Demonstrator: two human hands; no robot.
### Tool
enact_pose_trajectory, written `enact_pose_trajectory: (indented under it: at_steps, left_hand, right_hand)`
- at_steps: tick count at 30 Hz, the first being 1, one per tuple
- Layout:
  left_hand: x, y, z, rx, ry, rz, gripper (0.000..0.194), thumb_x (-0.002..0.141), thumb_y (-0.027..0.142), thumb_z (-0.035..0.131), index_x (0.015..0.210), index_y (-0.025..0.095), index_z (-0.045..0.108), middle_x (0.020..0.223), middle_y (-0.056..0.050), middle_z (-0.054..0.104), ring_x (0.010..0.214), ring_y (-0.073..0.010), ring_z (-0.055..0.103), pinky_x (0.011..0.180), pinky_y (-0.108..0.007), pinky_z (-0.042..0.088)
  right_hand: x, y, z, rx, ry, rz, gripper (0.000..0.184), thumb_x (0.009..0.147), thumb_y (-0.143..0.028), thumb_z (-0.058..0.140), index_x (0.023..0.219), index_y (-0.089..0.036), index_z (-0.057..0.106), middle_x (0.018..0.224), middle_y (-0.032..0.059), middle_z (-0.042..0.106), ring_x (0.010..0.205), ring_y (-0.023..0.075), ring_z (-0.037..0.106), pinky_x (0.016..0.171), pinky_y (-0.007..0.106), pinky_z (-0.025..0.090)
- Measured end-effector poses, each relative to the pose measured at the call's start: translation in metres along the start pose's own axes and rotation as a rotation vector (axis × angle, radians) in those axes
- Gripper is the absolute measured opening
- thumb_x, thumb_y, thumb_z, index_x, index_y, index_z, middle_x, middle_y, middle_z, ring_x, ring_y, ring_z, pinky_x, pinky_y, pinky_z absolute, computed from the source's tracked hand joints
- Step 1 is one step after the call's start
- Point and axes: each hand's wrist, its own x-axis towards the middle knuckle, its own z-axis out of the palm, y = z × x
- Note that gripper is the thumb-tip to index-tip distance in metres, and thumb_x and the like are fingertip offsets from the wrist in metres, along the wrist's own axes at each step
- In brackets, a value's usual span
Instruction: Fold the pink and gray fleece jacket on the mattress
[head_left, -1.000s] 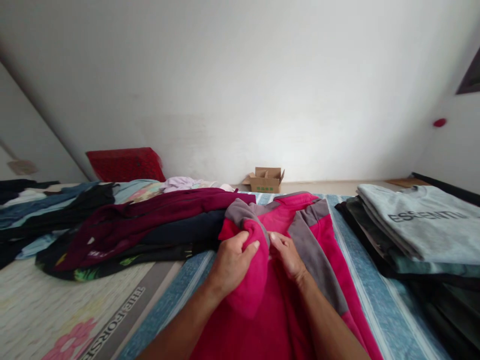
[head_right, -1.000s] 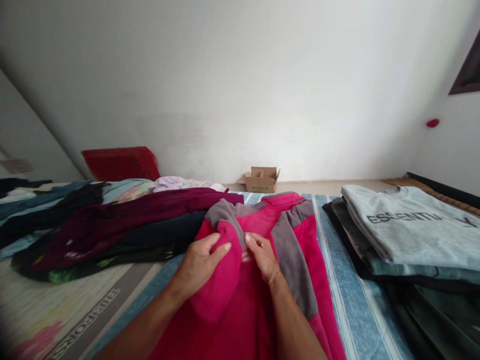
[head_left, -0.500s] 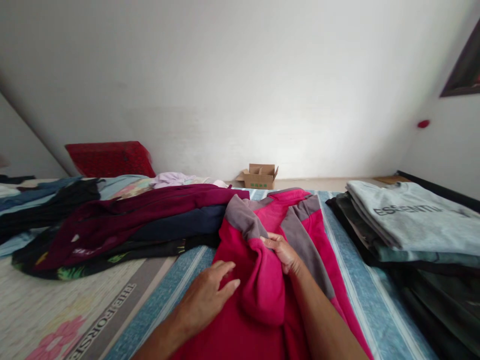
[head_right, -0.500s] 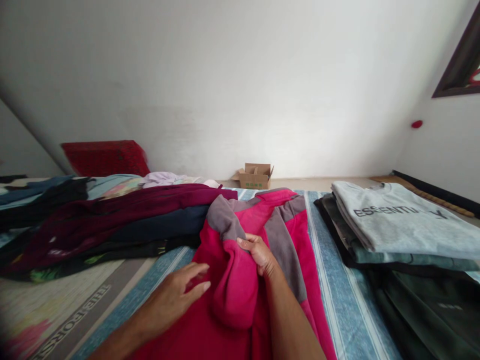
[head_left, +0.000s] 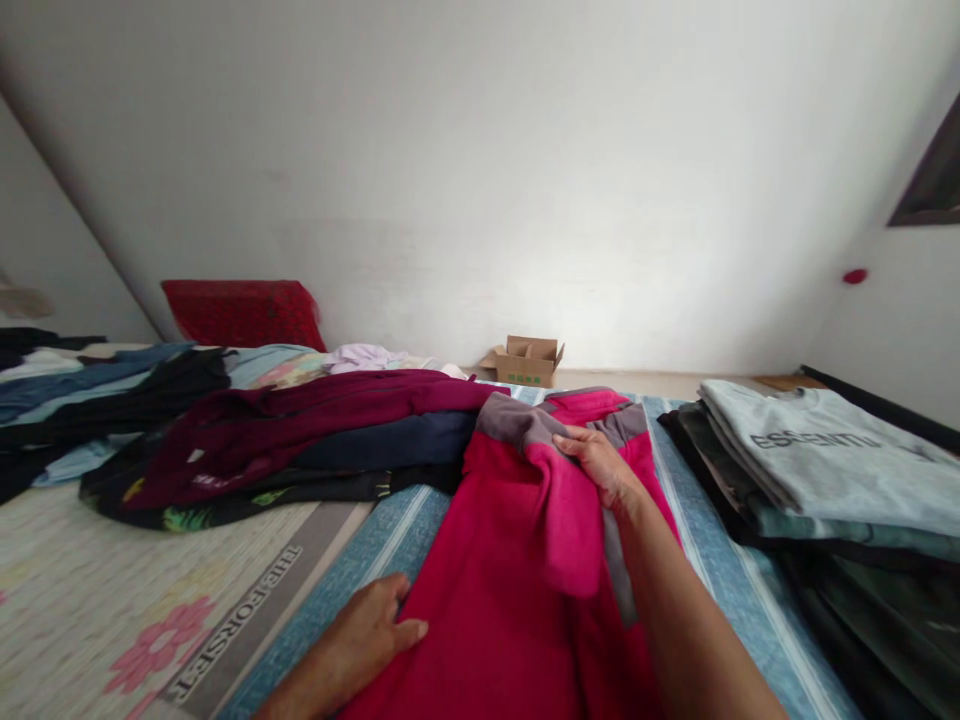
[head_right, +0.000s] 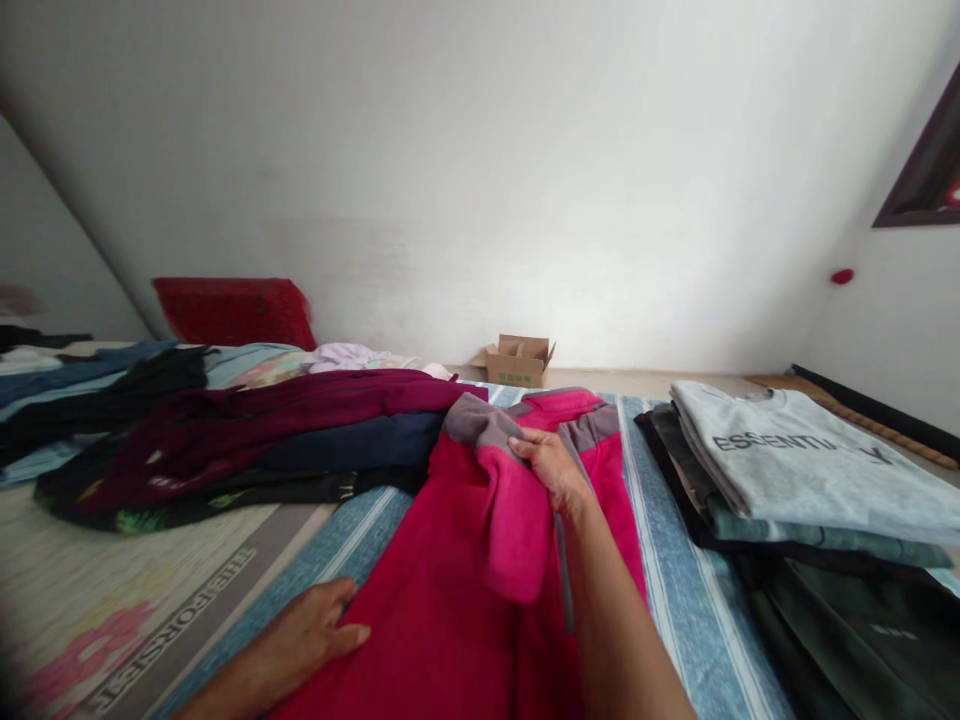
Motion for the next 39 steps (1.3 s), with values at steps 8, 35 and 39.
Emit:
enact_pose_trajectory:
  at_steps: [8,35,39]
  left_hand:
    - [-0.022,0.076,-0.019,0.054,-0.163,0.229,0.016,0.067,0.028,0.052,0.080,0.020,0.056,0.077,0.000,0.062,0.073,-0.0184,0.059,0.063,-0.025,0.042]
    - [-0.036,0.152,0.067,0.096,-0.229,0.319,0.028,0.071,0.024,0.051,0.098,0.017,0.059,0.090,-0.011,0.068,0.089,-0.0264,0.064,0.074,-0.032,0.047]
    - [-0.038,0.145,0.076,0.108,-0.255,0.368,0.036,0.075,0.025,0.049,0.108,0.015,0.057,0.096,-0.012,0.067,0.094,-0.0271,0.063,0.081,-0.035,0.047]
  right_hand:
    - [-0.017,-0.107,-0.045,-0.154,0.228,-0.153,0.023,0.063,-0.022,0.070,0.086,-0.018,0.068,0.075,0.0024,0.071,0.062,0.0169,0.064,0.062,0.029,0.053]
    - [-0.045,-0.141,-0.116,-0.533,0.462,-0.057,0.036,0.059,-0.023,0.074,0.093,-0.013,0.072,0.074,0.0094,0.071,0.058,0.0191,0.063,0.052,0.029,0.050]
    - [-0.049,-0.129,-0.130,-0.903,0.540,-0.043,0.025,0.067,-0.024,0.062,0.086,-0.013,0.072,0.065,0.0063,0.069,0.052,0.0163,0.059,0.047,0.025,0.045]
